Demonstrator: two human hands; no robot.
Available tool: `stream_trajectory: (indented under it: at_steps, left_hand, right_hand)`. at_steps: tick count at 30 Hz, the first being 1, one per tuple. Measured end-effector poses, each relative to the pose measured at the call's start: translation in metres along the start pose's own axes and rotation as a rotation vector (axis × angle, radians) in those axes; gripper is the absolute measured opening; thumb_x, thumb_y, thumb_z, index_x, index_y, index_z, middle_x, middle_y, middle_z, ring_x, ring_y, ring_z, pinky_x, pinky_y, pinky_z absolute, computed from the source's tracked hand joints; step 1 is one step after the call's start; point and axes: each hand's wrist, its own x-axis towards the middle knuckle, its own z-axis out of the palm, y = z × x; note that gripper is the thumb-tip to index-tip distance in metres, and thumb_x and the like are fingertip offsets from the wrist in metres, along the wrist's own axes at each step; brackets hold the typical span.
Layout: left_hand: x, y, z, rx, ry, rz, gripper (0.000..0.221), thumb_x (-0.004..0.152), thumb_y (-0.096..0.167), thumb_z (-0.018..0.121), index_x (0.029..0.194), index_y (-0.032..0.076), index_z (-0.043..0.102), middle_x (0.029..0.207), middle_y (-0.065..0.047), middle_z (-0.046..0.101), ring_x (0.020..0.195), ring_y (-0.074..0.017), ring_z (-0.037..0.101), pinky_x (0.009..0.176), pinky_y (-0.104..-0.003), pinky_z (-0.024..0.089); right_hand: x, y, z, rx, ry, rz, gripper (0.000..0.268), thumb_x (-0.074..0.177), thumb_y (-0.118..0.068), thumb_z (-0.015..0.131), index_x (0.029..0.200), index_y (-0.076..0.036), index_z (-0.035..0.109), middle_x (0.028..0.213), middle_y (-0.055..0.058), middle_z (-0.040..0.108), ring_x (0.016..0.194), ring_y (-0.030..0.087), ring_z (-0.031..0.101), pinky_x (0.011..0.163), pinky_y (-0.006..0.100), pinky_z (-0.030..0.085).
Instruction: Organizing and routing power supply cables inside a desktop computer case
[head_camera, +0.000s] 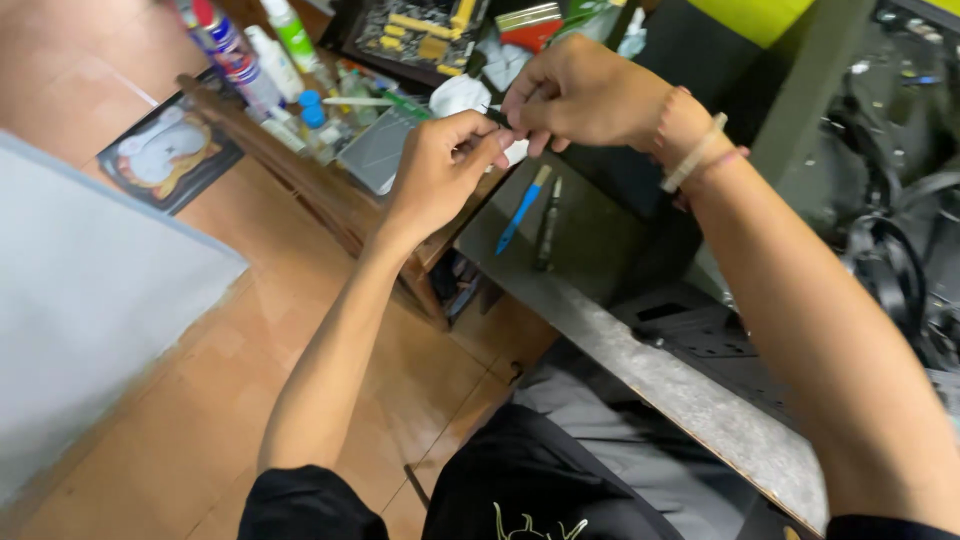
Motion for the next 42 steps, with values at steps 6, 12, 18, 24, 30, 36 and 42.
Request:
stream_trajectory:
  at_steps: [6,12,18,24,30,36,42]
  left_hand:
    - [-0.009,-0.033,-0.032,0.099,-0.207,-0.171,0.014,0.078,0.001,0.05,0.08,0.01,0.062,0.075,0.0,0.062,0.063,-0.0081,0.052,0.054,-0.019,0.038]
    - [-0.017,-0.143,-0.032,0.262,0.125,-0.146,0.013,0.08,0.015,0.049,0.084,0.009,0.061,0.07,-0.012,0.063,0.071,-0.0314,0.062,0.06,-0.039,0.047]
    - [-0.027,-0.113,-0.029,0.225,0.207,-0.13,0.016,0.084,0.025,0.046,0.076,0.016,0.057,0.056,0.001,0.061,0.058,-0.0181,0.063,0.055,-0.028,0.049]
    - [-0.028,-0.106,-0.03,0.245,0.294,-0.098,0.021,0.083,0.025,0.043,0.07,0.015,0.054,0.05,0.001,0.058,0.049,-0.0177,0.061,0.051,-0.031,0.049]
    - [-0.031,-0.108,-0.031,0.163,0.426,0.0,0.013,0.082,0.018,0.046,0.072,0.015,0.055,0.048,0.0,0.056,0.049,-0.0179,0.06,0.05,-0.027,0.048]
    - [-0.031,-0.115,-0.029,0.27,0.465,0.033,0.012,0.081,0.018,0.052,0.072,0.016,0.06,0.048,-0.002,0.058,0.054,-0.0198,0.062,0.05,-0.026,0.047]
    - [-0.01,-0.113,-0.004,0.141,0.286,-0.084,0.009,0.079,0.009,0.052,0.074,0.01,0.06,0.066,-0.001,0.061,0.065,-0.0108,0.055,0.062,-0.026,0.041]
  right_hand:
    - [0.055,0.009,0.054,0.067,0.084,0.25,0.018,0.071,0.002,0.047,0.069,-0.004,0.064,0.063,0.006,0.063,0.052,0.012,0.064,0.041,0.021,0.052]
    - [0.084,0.081,0.134,-0.011,0.31,0.201,0.012,0.075,-0.018,0.058,0.081,-0.015,0.068,0.067,0.009,0.063,0.066,0.027,0.063,0.062,0.032,0.051]
    - [0.089,0.102,0.179,0.112,0.275,0.11,0.011,0.067,-0.014,0.071,0.076,-0.009,0.065,0.057,0.004,0.062,0.046,0.012,0.06,0.059,0.024,0.049]
    - [0.09,0.084,0.171,0.193,0.213,0.167,0.005,0.071,-0.013,0.063,0.074,-0.01,0.066,0.053,0.004,0.061,0.042,0.012,0.059,0.049,0.022,0.047]
    - [0.081,0.078,0.154,0.322,0.298,0.237,0.017,0.076,-0.018,0.054,0.078,-0.003,0.062,0.054,0.008,0.061,0.043,0.015,0.059,0.038,0.021,0.047]
    - [0.07,0.079,0.122,0.032,0.284,0.204,0.037,0.068,-0.021,0.065,0.1,-0.007,0.052,0.061,0.009,0.062,0.061,0.023,0.063,0.065,0.035,0.05]
    - [0.055,0.033,0.06,-0.422,-0.011,0.263,0.041,0.069,-0.037,0.048,0.096,-0.007,0.059,0.093,0.017,0.06,0.085,0.038,0.058,0.064,0.044,0.047]
